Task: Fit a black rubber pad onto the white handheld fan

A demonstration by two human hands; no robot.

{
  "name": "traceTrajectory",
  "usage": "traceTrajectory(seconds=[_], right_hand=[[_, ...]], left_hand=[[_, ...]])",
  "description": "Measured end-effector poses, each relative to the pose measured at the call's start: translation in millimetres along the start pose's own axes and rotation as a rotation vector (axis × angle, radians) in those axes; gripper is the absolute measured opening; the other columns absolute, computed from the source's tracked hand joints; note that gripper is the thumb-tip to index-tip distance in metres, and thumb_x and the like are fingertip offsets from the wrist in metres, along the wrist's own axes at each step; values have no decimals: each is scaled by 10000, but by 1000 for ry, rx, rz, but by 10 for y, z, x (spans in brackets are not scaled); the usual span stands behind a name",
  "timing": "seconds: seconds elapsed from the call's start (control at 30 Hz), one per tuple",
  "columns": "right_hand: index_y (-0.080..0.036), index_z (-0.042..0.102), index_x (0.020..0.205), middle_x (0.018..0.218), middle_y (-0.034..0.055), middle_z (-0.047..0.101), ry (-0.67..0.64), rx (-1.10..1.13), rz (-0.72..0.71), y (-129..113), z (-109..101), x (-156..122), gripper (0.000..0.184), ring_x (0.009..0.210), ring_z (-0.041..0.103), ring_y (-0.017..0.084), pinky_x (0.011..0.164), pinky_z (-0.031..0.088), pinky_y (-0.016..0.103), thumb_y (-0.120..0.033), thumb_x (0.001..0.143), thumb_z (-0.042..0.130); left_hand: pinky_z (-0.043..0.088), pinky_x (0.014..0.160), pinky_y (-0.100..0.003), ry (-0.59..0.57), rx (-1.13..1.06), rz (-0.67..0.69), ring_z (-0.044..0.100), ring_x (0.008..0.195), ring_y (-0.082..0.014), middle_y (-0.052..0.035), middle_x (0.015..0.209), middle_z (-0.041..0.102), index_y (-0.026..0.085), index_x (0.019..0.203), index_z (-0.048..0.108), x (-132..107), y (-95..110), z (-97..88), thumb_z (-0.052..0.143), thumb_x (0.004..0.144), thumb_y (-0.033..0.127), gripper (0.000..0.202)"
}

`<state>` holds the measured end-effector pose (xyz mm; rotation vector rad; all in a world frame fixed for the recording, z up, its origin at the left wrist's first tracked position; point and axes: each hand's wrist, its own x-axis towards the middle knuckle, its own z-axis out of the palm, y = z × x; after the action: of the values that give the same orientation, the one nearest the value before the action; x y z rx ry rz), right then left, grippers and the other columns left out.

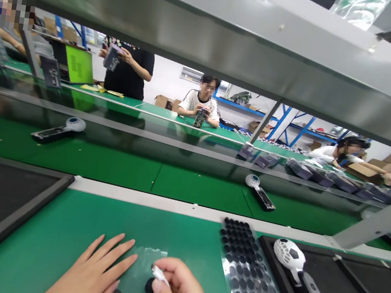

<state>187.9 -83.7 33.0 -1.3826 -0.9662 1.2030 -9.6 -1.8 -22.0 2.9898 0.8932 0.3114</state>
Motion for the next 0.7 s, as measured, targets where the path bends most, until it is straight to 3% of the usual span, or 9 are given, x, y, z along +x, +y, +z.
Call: traceTrajectory(seconds=[0.1,0.2,0.3,0.4,0.53,0.7], right_hand=[[-195,571,883,609,-18,562,-92,-36,-12,-37,111,146,350,467,443,104,496,362,230,-484,691,616],[-184,520,920,631,-22,551,-163,-83,-46,22,176,268,308,478,424,92,498,332,217,-439,751,553],[-166,504,968,605,-33,511,-214,-110,-48,159,193,337,322,470,408,93,482,309,218,-413,762,526],[-154,508,1017,567,-47,471,-259,-141,-47,284,181,361,345,457,403,100,476,308,225,-382,759,516],[-164,528,1035,563,-43,481,-293,-193,-44,337,167,359,305,473,420,110,500,330,235,-305,766,500],[-182,561,1020,540,-51,449,-301,-221,-27,328,199,334,293,486,400,115,477,307,226,-259,742,507]], left_hand=[[392,884,-570,110,-90,-23,396,1187,-309,-47,1285,484,300,1200,436,-1,-46,29,408,777,136,455],[424,910,-424,191,-331,-44,431,1166,-239,-50,1210,545,270,1159,450,39,-53,-85,361,802,115,399],[459,842,-243,77,-738,-112,589,952,-139,-10,1015,657,253,1120,445,102,-15,-248,356,825,147,325],[468,773,-214,-51,-1036,-208,623,815,-125,-7,873,683,216,1088,459,141,23,-315,398,802,171,296],[447,765,-225,-99,-1051,-326,605,800,-143,-21,836,652,189,992,524,147,45,-303,482,715,129,287],[436,724,-213,-138,-1054,-351,585,736,-135,9,767,628,190,949,521,159,67,-312,479,669,93,299]])
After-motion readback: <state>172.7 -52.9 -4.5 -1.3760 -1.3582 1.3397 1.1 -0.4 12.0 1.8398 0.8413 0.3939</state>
